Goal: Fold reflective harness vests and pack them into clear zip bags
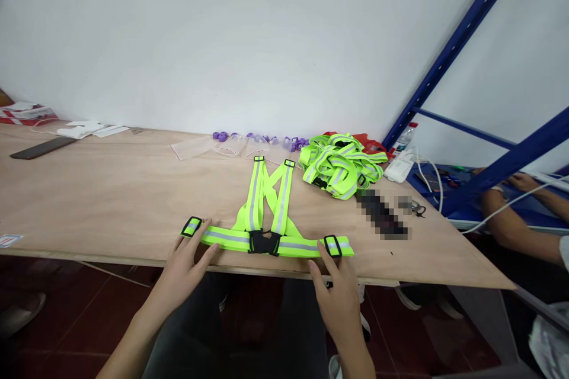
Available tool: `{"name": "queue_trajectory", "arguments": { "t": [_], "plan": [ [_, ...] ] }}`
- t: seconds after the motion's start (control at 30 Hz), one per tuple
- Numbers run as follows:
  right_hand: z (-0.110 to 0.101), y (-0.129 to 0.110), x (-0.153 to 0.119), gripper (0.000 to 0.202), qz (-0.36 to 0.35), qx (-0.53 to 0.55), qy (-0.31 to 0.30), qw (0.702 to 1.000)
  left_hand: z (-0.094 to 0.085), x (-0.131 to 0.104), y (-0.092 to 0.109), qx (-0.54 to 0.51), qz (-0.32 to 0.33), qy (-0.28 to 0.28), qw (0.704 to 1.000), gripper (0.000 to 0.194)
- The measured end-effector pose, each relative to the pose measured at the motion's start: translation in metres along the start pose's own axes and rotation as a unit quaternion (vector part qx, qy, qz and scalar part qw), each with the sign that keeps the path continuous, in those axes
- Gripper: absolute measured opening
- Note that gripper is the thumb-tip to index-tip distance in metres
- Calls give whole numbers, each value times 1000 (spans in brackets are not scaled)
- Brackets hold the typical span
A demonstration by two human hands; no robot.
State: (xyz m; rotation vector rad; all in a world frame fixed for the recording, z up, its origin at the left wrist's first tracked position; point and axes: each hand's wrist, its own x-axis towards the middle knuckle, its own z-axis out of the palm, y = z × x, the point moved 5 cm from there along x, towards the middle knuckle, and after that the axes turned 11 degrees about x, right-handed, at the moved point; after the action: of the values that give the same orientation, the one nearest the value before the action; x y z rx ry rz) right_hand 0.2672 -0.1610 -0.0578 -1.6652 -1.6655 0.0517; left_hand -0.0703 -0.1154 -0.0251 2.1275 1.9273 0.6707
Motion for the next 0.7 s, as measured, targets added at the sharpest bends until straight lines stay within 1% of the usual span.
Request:
{"name": "queue_trajectory", "arguments": {
  "t": [0.1, 0.17, 0.23, 0.27, 0.3, 0.33, 0.4, 0.43, 0.47, 0.5, 0.57, 0.63, 0.7],
  "plan": [
    [-6, 16, 1, 43, 24, 14, 31, 999, 0, -3, 0, -17, 21, -2, 1000, 55],
    [-10, 18, 4, 45, 29, -7, 59, 998, 3, -4, -1, -14, 34, -4, 999, 55],
    [-13, 7, 6, 50, 23, -45, 93, 994, 7, -5, -3, -1, 38, -9, 999, 55],
    [-13, -5, 8, 52, 9, -63, 107, 992, 8, -5, -4, 7, 39, -8, 999, 56],
    [-11, -21, 8, 52, -19, -76, 113, 990, 9, -4, -4, 15, 40, -4, 999, 57],
    [-7, -41, 8, 49, -63, -76, 105, 990, 9, -4, -3, 21, 42, 2, 999, 58],
    [7, -81, 6, 44, -153, -58, 59, 985, 9, -4, -2, 28, 44, 6, 999, 60],
    [16, -99, 4, 42, -191, -48, 25, 980, 9, -4, -2, 30, 44, 4, 999, 60],
    [26, -114, 1, 43, -224, -38, -22, 974, 8, -3, -2, 31, 41, 1, 999, 60],
    [36, -125, -1, 43, -243, -31, -58, 968, 8, -3, -2, 33, 37, 0, 999, 60],
    [50, -134, -2, 44, -257, -25, -111, 960, 6, -3, -3, 40, 32, 5, 999, 60],
    [56, -132, -1, 43, -247, -24, -131, 960, 5, -3, -4, 54, 36, 16, 998, 61],
    [58, -126, 0, 43, -241, -23, -138, 960, 5, -3, -5, 72, 41, 27, 996, 62]
  ]
}}
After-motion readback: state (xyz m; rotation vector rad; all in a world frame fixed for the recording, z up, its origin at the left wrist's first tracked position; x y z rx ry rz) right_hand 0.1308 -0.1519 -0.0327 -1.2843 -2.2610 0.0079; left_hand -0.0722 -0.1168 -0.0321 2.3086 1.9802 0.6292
